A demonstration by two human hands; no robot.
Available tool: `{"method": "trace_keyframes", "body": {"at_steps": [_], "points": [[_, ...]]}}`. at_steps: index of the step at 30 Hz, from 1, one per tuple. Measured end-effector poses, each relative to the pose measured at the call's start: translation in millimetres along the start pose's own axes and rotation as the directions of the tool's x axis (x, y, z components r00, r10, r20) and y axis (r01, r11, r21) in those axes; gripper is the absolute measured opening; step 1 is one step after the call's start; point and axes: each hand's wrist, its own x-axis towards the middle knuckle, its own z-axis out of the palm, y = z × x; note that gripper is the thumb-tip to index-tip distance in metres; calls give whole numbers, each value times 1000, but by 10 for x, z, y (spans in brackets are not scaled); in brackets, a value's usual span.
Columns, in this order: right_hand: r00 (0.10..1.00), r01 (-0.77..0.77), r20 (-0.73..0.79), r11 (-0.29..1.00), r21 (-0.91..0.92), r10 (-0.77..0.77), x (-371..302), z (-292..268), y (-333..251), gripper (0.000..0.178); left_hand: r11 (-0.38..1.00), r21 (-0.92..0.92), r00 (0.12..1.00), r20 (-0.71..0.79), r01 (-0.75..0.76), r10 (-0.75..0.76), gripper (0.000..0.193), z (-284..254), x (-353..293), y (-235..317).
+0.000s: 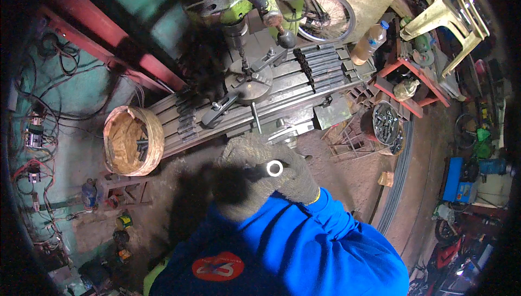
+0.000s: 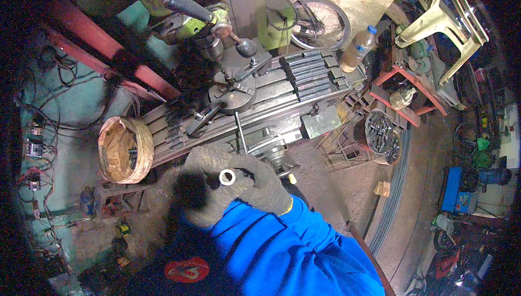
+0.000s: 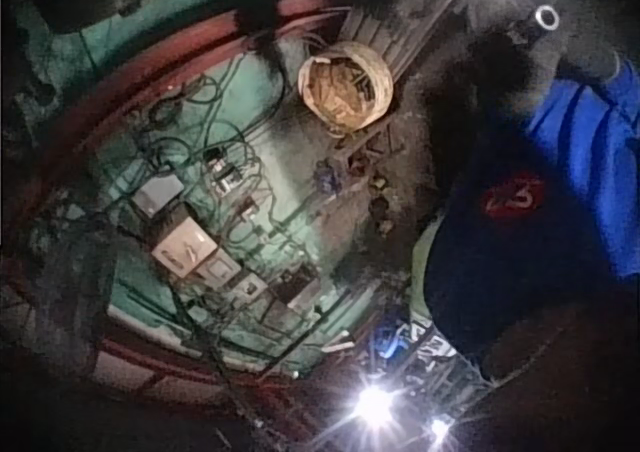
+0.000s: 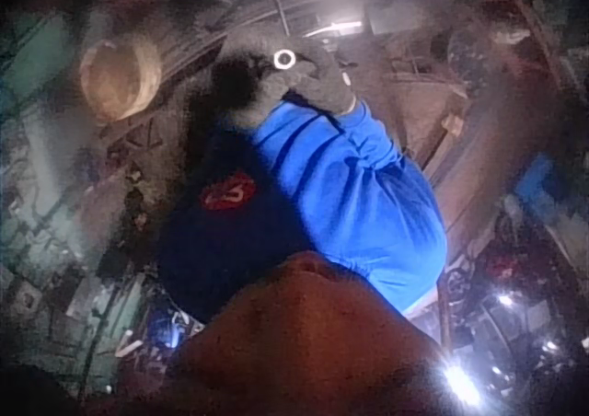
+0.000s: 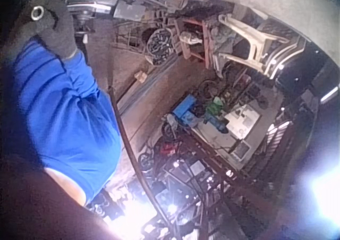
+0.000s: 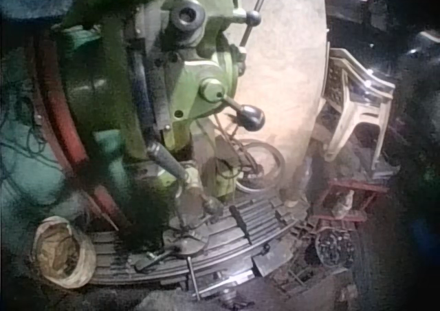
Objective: The person operates a green drill press in a workshop, repeatedly positioning small metal rings under the drill bit, lowering the spindle to drill holes, and then lifting the spindle. They handle the metal rings by hand, inspecting them after drilling, and place them into a nearby container.
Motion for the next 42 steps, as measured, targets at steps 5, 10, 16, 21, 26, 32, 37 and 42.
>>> {"method": "trace_keyframes", "body": {"at_steps": [5,10,16,21,26,32,37,42], "points": [[997,52,-43,993,-105,-57,26,33,77,61,993,111,998,-45,-33,38,33,-18,-60,38],[998,58,-8,993,-104,-59,32,52,-17,51,928,364,991,-65,-83,114,35,-26,4,73],[990,113,86,994,12,-114,86,141,168,48,640,764,970,-83,-85,228,37,24,-14,139],[983,175,70,982,-67,-170,66,114,120,47,826,564,970,-199,-2,138,40,3,-19,116],[987,136,-78,989,-57,-141,76,116,-203,37,810,543,964,-4,-221,265,35,-138,13,68],[894,292,-303,942,-164,-330,99,135,-329,31,971,-171,935,338,169,-103,32,-241,149,-437],[879,269,-305,909,-318,-367,123,111,-408,32,730,-619,949,87,290,-303,28,-63,-66,-550],[918,230,-271,945,-232,-289,106,139,-402,32,938,-335,984,-120,87,-134,27,-66,-147,-341]]}}
